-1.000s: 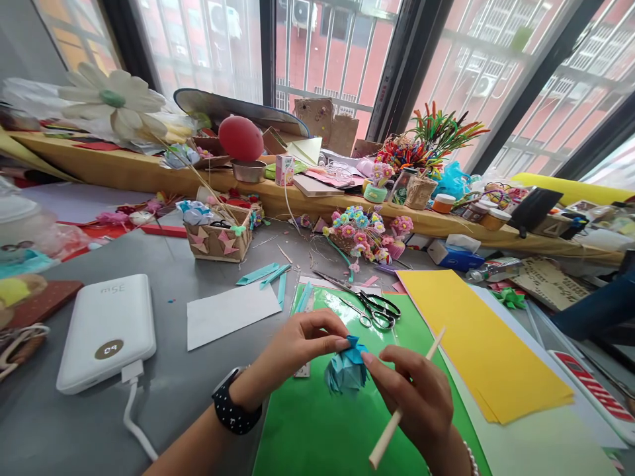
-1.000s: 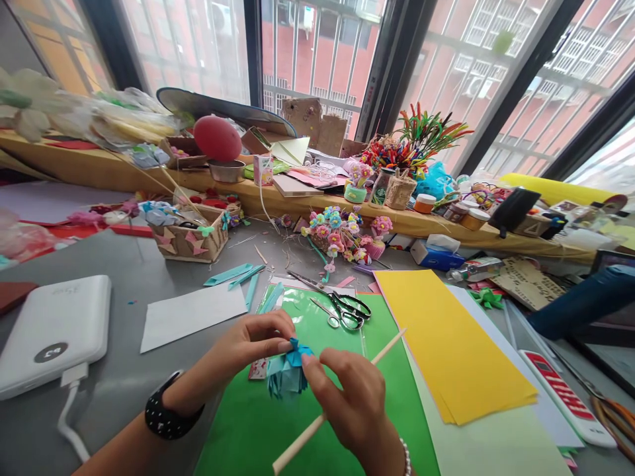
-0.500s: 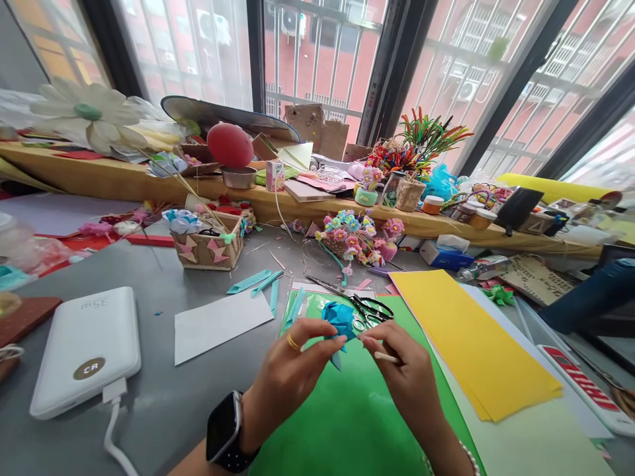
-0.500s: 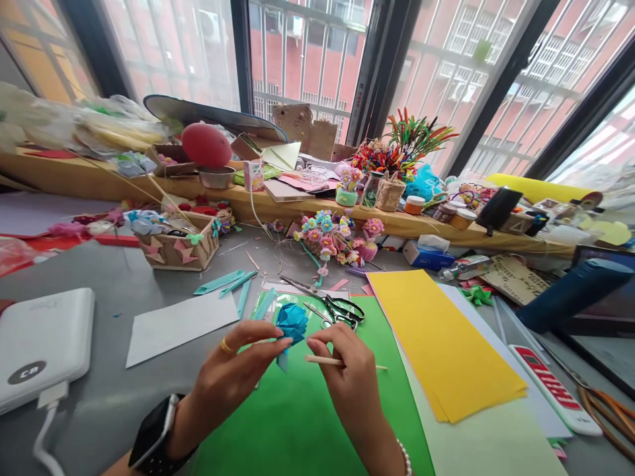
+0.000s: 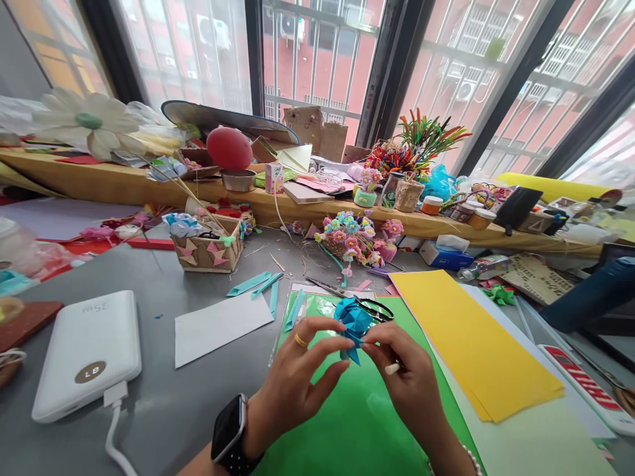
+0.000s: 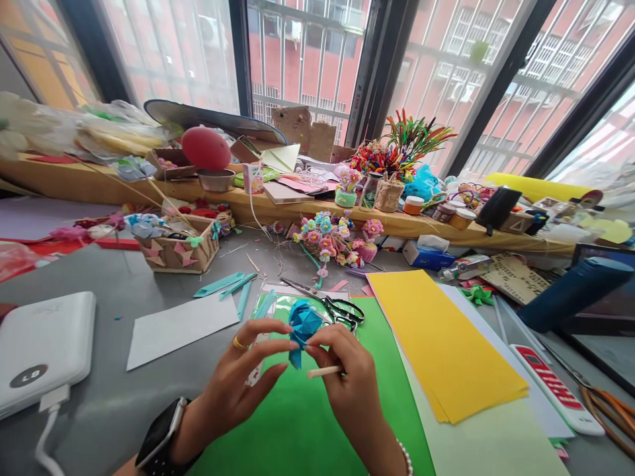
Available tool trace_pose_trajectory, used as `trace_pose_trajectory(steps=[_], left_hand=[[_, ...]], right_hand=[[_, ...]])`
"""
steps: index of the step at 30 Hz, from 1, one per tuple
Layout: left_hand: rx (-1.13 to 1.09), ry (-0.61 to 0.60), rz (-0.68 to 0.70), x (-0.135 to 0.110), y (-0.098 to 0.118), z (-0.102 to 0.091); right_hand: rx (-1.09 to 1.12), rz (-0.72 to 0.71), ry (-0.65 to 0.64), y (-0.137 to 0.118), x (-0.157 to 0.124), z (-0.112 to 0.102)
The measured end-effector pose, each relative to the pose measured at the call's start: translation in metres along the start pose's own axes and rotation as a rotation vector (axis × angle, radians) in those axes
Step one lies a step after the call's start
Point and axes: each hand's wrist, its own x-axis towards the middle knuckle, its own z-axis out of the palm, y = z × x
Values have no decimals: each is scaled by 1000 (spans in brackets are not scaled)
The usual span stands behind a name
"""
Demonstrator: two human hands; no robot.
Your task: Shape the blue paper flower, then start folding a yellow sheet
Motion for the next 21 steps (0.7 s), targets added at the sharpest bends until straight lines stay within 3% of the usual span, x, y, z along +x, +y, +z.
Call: trace_pose_trajectory(steps=[2, 5, 8, 11, 16, 21], left_hand=[[-80, 28, -99, 3, 0, -1], [-326, 52, -380, 7, -2, 2], [-658, 66, -641, 11, -5, 6], [-865, 43, -801, 14, -8, 6], [-1046, -168, -938, 15, -8, 1], [-1069, -121, -947, 15, -4, 2]], right_hand=[[-25, -16, 11, 0, 0, 1], [-73, -77, 33, 1, -1, 2], [-178, -209, 27, 2, -3, 3], [-339, -363, 6, 3, -5, 5], [-424, -418, -23, 3, -8, 9], [-355, -334, -53, 5, -7, 11]])
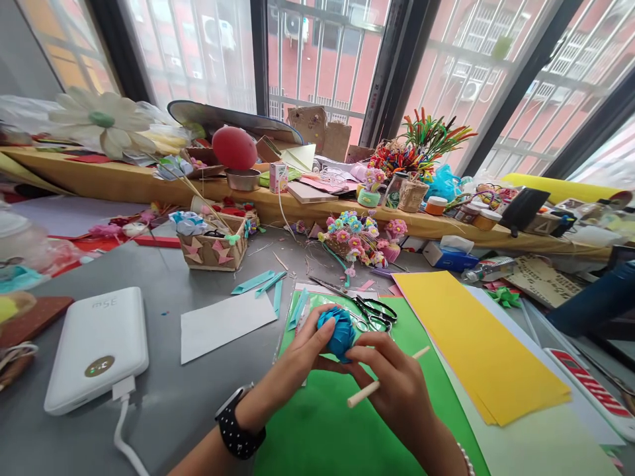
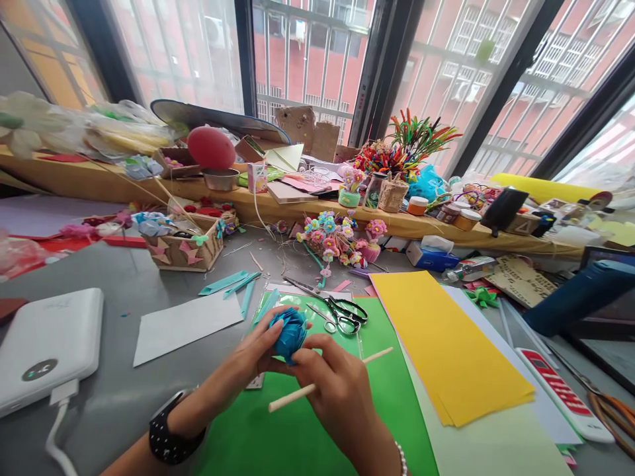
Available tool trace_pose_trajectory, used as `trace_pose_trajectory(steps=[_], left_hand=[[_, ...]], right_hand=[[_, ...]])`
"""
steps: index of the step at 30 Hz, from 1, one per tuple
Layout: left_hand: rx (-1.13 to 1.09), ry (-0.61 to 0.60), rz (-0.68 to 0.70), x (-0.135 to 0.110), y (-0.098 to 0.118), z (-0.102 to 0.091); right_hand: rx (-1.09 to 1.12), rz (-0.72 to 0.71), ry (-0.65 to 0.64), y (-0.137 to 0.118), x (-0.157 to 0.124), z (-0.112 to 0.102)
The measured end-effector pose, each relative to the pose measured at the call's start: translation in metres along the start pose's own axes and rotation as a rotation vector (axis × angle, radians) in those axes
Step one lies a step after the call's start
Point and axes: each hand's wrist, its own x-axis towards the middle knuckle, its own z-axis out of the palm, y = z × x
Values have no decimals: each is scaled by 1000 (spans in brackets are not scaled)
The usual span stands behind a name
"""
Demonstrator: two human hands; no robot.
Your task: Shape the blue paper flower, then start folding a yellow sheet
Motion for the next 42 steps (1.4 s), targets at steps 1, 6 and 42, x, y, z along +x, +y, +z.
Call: trace_pose_trajectory(steps=[1, 6, 42], left_hand=[[4, 6, -3, 0, 0, 1], [69, 39, -7, -2, 0, 2], [49, 50, -140, 1, -1, -2]], right_hand=[[10, 15, -16, 1, 0, 0], [15, 13, -60, 4, -2, 3], [-23, -72, 17, 1, -5, 13]])
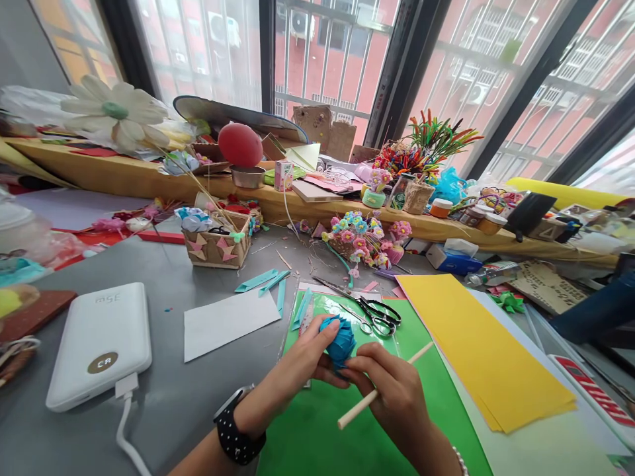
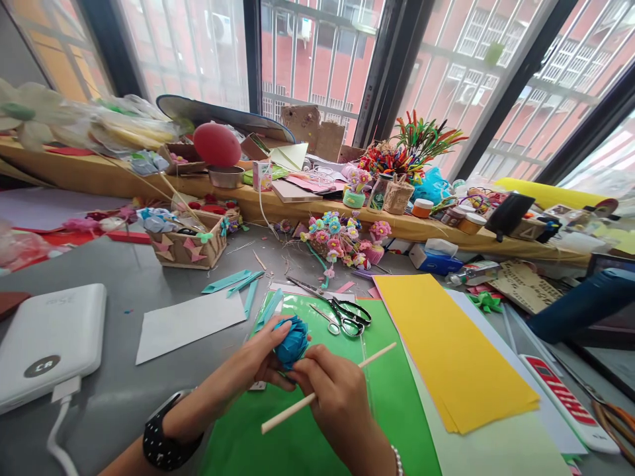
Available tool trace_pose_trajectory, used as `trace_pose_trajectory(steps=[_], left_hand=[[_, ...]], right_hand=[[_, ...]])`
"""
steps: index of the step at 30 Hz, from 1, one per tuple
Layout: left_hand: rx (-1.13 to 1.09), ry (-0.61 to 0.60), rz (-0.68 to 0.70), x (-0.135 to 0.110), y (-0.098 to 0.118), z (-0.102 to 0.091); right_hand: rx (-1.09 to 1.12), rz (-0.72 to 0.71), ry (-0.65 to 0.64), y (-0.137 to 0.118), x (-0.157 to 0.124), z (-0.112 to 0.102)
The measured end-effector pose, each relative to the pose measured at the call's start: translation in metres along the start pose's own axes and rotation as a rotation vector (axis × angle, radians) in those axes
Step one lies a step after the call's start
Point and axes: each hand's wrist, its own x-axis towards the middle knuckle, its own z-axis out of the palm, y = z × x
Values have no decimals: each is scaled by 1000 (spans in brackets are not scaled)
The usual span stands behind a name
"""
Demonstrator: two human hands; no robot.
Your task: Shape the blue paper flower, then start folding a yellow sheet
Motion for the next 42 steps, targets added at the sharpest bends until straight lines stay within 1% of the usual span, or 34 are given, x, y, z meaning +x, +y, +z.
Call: trace_pose_trajectory(steps=[6, 9, 11, 13, 16, 18, 21, 23, 26, 28, 30, 32, 35, 39, 42], left_hand=[[36, 5, -20, -1, 1, 1], [46, -19, -13, -2, 1, 2], [25, -42, -12, 0, 1, 2], [-11, -37, -12, 2, -1, 1], [-8, -10, -8, 5, -3, -1], [31, -48, -29, 5, -3, -1], [59, -134, -76, 3, -1, 0], [66, -124, -86, 3, 0, 0], [82, -60, -65, 4, -2, -1], [90, -36, 12, 5, -3, -2], [106, -50, 99, 5, -4, -2], [122, -74, 148, 5, -3, -1], [99, -80, 153, 4, -3, -1], [16, -53, 111, 5, -6, -2], [36, -41, 113, 8, -11, -3]], right_hand=[[-35, 51, -106, 2, -3, 1], [-53, 48, -100, 2, -3, 2], [-24, 76, -92, 2, -3, 1], [25, 151, -40, 3, -2, -1], [72, 279, 80, 2, -1, -5], [78, 315, 130, 1, 1, -8], [86, 310, 159, 0, 3, -11], [89, 301, 152, 0, 4, -11], [88, 311, 116, 1, 3, -9], [96, 325, 77, 2, 1, -9], [106, 338, 46, 3, 0, -9], [109, 353, 30, 3, -1, -10], [124, 370, 19, 4, -1, -10], [168, 383, 16, 4, -1, -7], [163, 394, 33, 4, -1, -5]])
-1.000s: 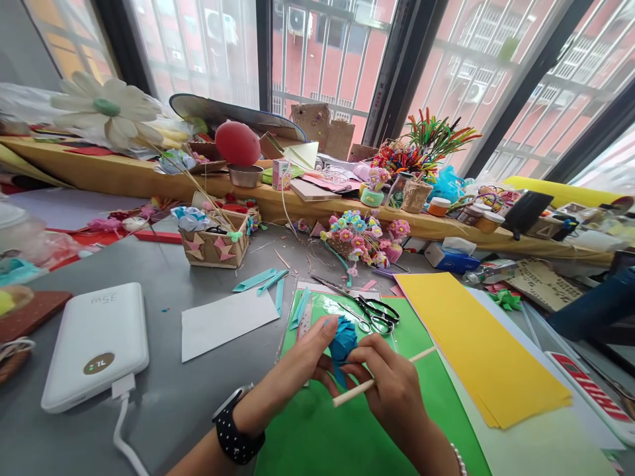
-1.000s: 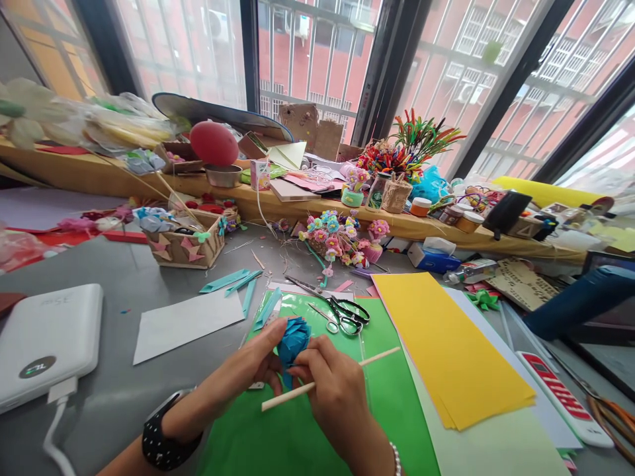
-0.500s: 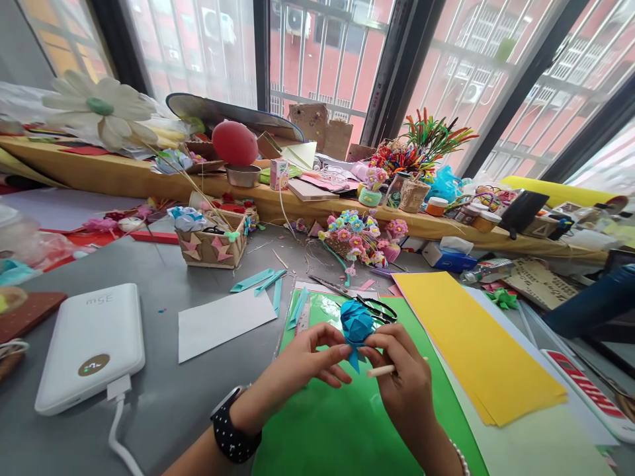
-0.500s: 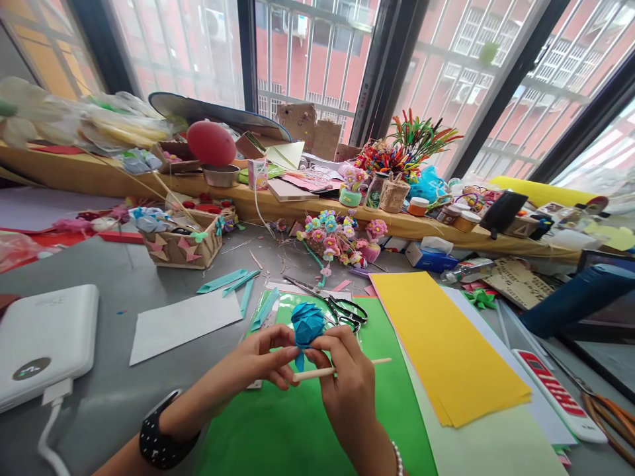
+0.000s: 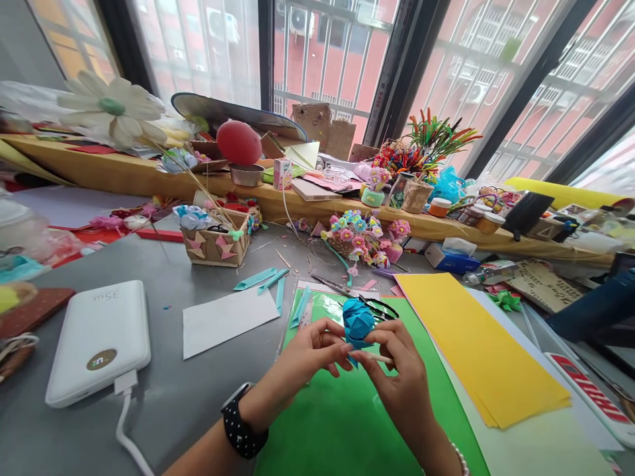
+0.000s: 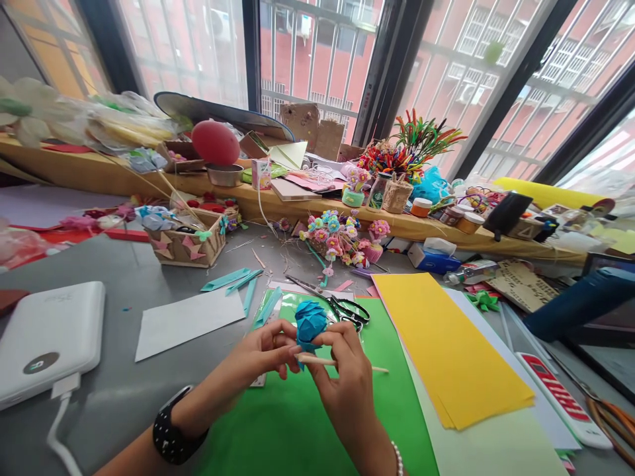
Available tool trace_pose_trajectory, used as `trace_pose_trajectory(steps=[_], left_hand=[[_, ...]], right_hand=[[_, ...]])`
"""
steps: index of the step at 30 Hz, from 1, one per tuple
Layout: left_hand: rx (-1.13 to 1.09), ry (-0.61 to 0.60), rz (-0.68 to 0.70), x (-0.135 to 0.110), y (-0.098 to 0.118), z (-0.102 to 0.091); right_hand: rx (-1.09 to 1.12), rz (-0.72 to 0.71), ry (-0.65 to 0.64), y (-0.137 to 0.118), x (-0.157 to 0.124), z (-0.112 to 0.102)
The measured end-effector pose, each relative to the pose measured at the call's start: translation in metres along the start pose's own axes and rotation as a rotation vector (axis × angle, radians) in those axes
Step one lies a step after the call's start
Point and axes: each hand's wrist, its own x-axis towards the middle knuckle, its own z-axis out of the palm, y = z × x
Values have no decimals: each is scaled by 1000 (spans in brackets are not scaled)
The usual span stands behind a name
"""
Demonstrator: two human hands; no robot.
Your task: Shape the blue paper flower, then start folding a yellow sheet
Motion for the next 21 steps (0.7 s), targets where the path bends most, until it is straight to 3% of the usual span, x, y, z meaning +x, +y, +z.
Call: trace_pose_trajectory(steps=[5, 11, 18, 21], left_hand=[[27, -23, 49, 4, -5, 1], [64, -22, 53, 1, -3, 3], [39, -3, 15, -1, 4, 1], [120, 19, 85, -5, 8, 2]], right_hand=[[-47, 25, 15, 0, 2, -1], [-108, -64, 7, 0, 5, -3], [-10, -35, 0, 0, 8, -6], [19, 16, 23, -3, 8, -10]])
